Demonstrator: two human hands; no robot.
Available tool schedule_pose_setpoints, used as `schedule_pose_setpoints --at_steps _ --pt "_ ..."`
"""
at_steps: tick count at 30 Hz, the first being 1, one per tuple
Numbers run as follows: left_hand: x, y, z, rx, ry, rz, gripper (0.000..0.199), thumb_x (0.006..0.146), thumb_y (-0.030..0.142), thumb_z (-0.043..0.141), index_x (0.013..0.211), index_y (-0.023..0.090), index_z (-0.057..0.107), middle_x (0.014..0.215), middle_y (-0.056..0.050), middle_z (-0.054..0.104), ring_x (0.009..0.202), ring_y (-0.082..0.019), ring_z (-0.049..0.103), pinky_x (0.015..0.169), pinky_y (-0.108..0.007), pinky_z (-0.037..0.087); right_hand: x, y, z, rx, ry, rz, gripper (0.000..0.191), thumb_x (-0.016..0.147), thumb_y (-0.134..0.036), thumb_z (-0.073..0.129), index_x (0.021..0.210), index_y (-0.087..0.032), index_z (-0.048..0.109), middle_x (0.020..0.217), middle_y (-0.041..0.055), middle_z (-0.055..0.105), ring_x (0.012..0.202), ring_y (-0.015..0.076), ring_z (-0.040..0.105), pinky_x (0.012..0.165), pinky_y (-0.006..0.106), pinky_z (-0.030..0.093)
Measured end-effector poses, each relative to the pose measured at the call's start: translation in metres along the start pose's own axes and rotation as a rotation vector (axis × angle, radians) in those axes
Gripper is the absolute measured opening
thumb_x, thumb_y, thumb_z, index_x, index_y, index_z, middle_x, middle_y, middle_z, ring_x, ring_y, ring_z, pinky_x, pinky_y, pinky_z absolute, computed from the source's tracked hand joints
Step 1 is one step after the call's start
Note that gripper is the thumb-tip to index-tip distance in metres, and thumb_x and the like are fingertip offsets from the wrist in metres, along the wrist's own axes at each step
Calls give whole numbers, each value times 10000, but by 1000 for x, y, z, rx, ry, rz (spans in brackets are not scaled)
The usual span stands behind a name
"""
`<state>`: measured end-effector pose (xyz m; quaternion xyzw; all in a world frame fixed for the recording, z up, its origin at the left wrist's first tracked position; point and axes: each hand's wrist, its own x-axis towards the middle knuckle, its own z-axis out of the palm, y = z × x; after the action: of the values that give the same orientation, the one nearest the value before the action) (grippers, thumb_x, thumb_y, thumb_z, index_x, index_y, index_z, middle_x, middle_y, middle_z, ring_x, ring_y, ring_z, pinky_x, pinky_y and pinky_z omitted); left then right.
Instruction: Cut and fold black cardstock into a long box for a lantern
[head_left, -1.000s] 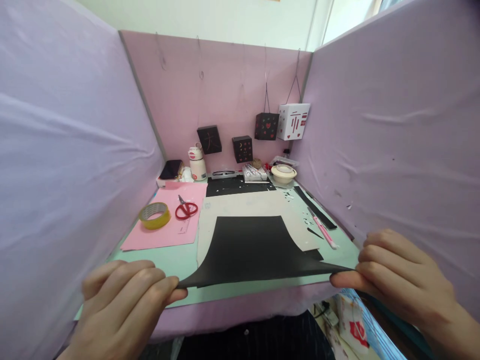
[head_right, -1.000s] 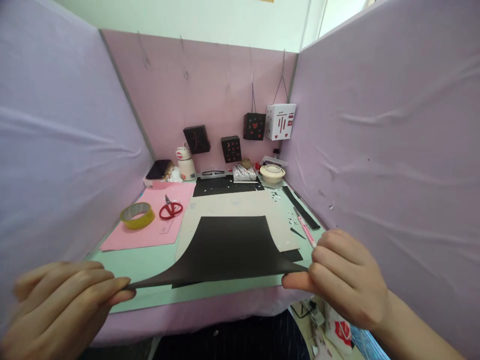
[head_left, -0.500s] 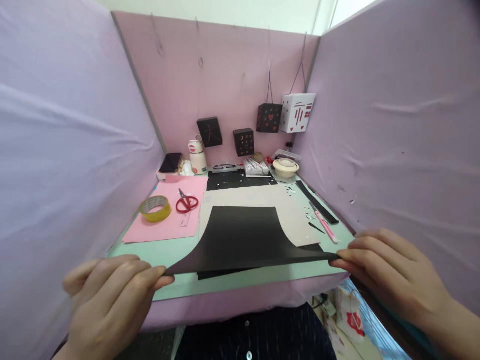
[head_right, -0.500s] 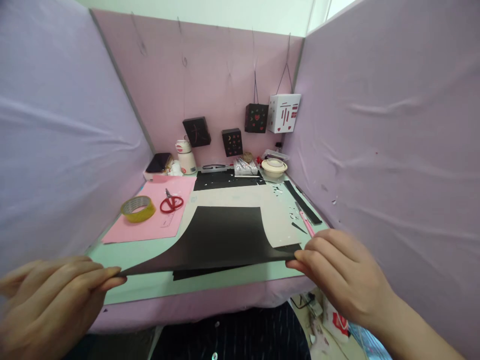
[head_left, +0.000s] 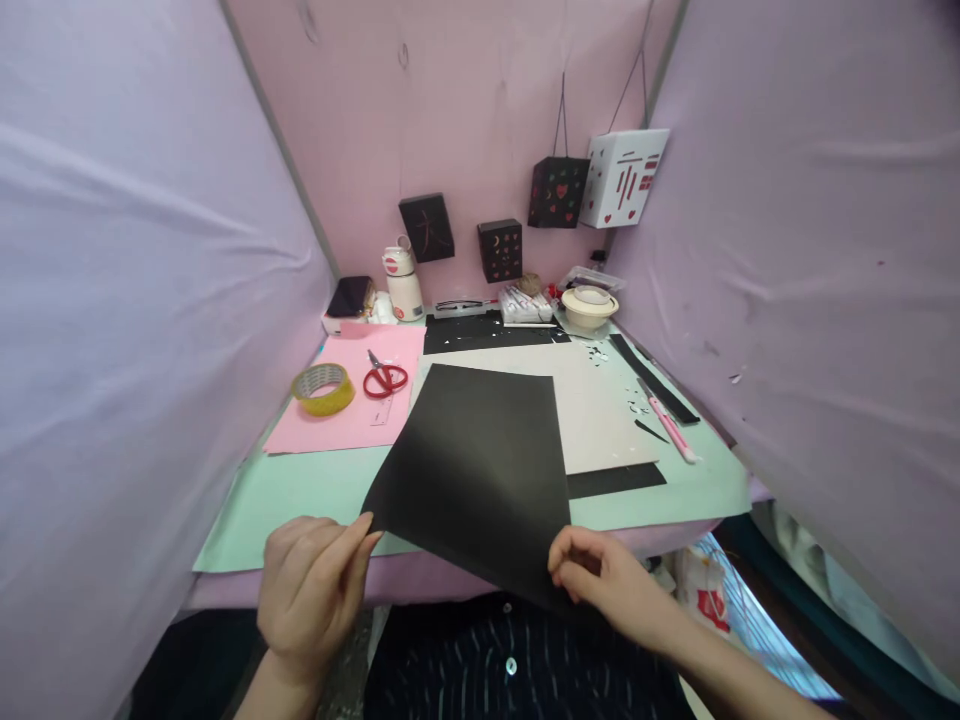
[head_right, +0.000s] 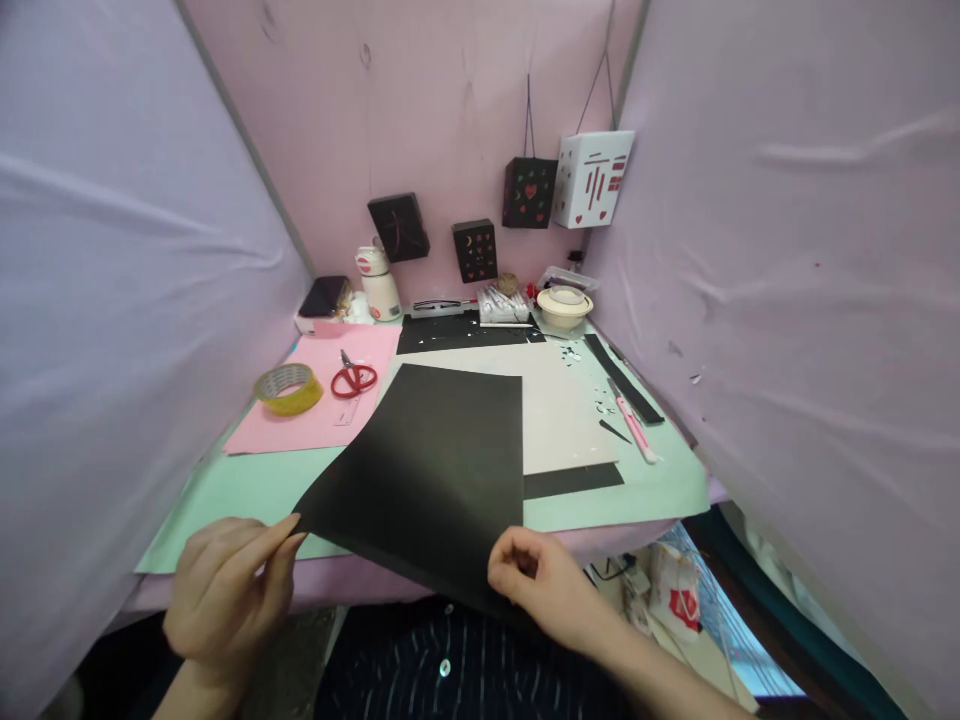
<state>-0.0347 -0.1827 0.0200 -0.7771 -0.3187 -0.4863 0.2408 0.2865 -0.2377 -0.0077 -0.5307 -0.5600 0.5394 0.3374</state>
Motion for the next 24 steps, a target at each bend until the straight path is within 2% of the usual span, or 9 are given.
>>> schedule_pose_setpoints --at_steps 2,5,7,10,13,16,19,21,24 --pt "-8 -2 2 10 -7 -21 303 713 12 747 976 140 669 690 -40 629 642 -165 576 691 -329 471 -1 11 -3 104 194 7 149 843 -345 602 831 -202 643 694 -6 576 637 136 518 614 264 414" --pt "-19 -8 4 13 -52 -63 270 743 46 735 980 161 674 677 -31 633 629 -164 579 688 -322 463 -12 22 -31 286 552 -45 240 804 -445 671 855 -211 651 786 18 594 697 146 520 655 271 431" --pt "-25 -7 8 -8 -100 -117 253 775 64 712 1000 171 671 669 -24 635 618 -158 577 670 -308 456 -22 26 -44 435 631 -5 269 764 -465 717 792 -206 648 773 14 581 679 132 502 624 251 425" --pt "-29 6 15 -81 -148 -192 264 793 60 691 1030 171 662 668 -24 638 611 -151 573 633 -286 448 -30 25 -33 589 306 203 306 739 -465 748 755 -170 665 721 21 581 608 105 480 539 225 388" --pt "-31 20 20 -158 -179 -192 304 783 38 689 1059 161 653 665 -29 637 622 -158 572 636 -293 452 -20 16 3 688 -36 280 369 736 -468 758 902 -143 702 812 67 639 649 119 536 532 223 400" --pt "-36 27 21 -197 -228 -176 331 779 27 686 1083 152 645 661 -29 627 619 -159 558 638 -301 449 8 -1 36 838 44 250 426 713 -535 752 883 -148 700 844 70 654 649 125 559 504 225 415" --pt "-46 27 19 -214 -232 -226 341 773 31 694 1082 166 647 679 -22 629 622 -151 561 637 -289 451 35 -15 52 895 214 258 400 689 -524 771 707 -138 672 661 39 627 535 106 524 462 222 387" --pt "-54 32 16 -232 -163 -394 380 769 47 706 1115 180 623 669 5 625 612 -137 571 660 -281 468 45 -20 55 832 246 254 406 678 -500 788 633 -115 665 545 21 581 471 91 493 463 226 377" --pt "-57 53 14 -383 -44 -813 352 775 111 713 1092 196 586 639 47 615 572 -114 581 649 -251 487 48 -24 53 774 235 228 418 679 -494 789 626 -93 681 518 16 569 454 86 486 482 232 383"
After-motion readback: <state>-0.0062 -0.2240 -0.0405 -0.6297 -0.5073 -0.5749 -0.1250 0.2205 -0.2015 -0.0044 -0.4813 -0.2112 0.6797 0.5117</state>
